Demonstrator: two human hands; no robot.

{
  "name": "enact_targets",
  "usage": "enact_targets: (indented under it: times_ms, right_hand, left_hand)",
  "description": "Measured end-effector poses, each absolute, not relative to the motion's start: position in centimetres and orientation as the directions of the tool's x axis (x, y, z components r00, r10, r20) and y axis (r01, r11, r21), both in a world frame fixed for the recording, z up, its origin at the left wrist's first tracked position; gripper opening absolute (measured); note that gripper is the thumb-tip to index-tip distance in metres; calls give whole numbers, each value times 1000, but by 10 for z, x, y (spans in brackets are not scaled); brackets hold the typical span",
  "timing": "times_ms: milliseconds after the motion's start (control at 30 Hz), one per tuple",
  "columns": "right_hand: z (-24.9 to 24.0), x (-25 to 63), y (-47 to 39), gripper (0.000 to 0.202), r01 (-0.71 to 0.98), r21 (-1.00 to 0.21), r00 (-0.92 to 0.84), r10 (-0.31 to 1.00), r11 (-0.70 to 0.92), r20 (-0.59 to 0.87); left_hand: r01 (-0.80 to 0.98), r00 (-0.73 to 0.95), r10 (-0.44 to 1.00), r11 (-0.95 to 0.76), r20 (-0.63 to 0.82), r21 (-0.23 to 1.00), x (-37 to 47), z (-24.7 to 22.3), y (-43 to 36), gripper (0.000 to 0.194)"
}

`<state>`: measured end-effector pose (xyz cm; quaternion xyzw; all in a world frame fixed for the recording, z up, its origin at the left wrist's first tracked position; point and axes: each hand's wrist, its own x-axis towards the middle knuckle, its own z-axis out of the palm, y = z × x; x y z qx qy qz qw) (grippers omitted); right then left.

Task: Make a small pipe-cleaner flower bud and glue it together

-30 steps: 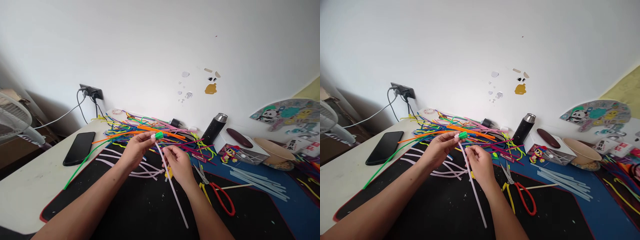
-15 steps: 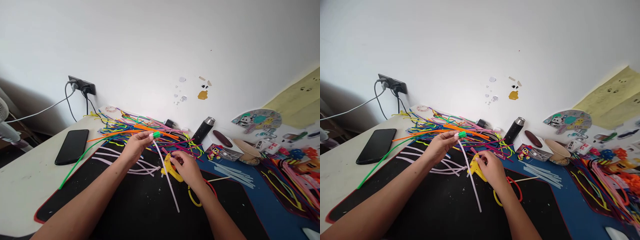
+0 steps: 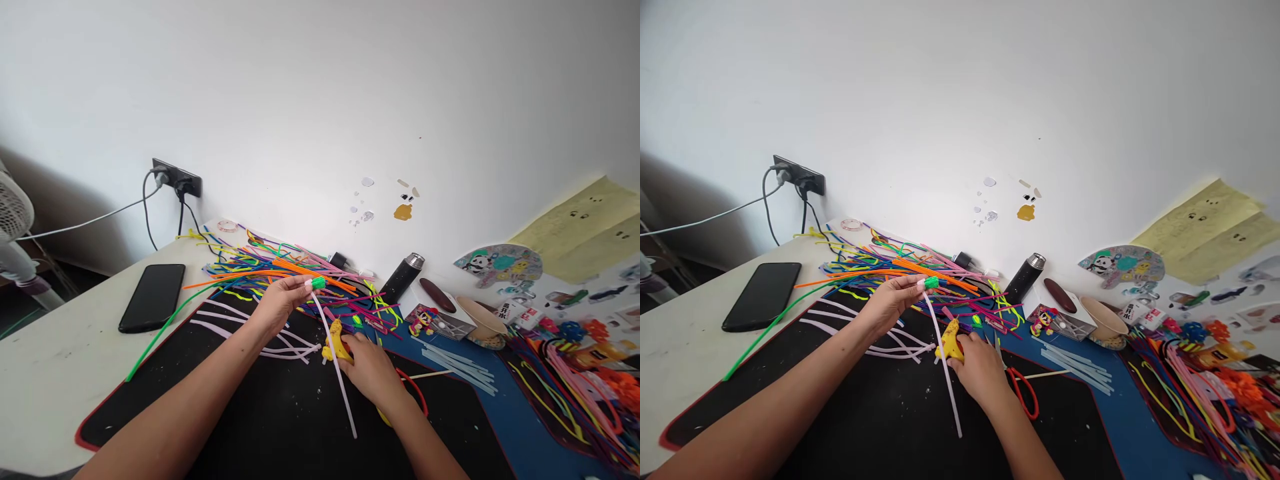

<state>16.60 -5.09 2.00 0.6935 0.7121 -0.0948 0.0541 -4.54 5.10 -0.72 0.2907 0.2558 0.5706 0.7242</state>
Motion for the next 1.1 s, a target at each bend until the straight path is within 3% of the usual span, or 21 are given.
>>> enact_targets:
  times_ms: [133,333,533,667,767,933,1100]
  right_hand:
    - [19,165,-52,40,998,-55,-45,976,34,-213]
    - [13,168,-54,22,993,-118,-38,991,23,-125]
    - [2,180,-59,18,909,-417,14,1000,-11,4]
    - [-3,192,-60,35,625,-780,146,987,-40,67]
    - [1,197,-59,43,366,-930,248,967,-42,54]
    - [10,191,-60,49,-17,-999,333,942,-40,-43]
    - [14,180,-65,49,-28,-997,261,963,-69,-74]
  left_hand:
    - [-678,234,972,191,-38,709,-45,-10,52,38]
    - [-681,247,968,204,-42,703,-44,-11,53,41]
    - [-686,239,970,198,-40,700,-43,-14,55,43]
    - [-689,241,970,197,-36,698,-43,-15,55,45]
    - [-686,246,969,200,-36,700,-42,-15,55,45]
    - [-670,251,967,196,-30,716,-42,-13,54,42]
    - [-637,264,964,192,-23,747,-42,-11,52,43]
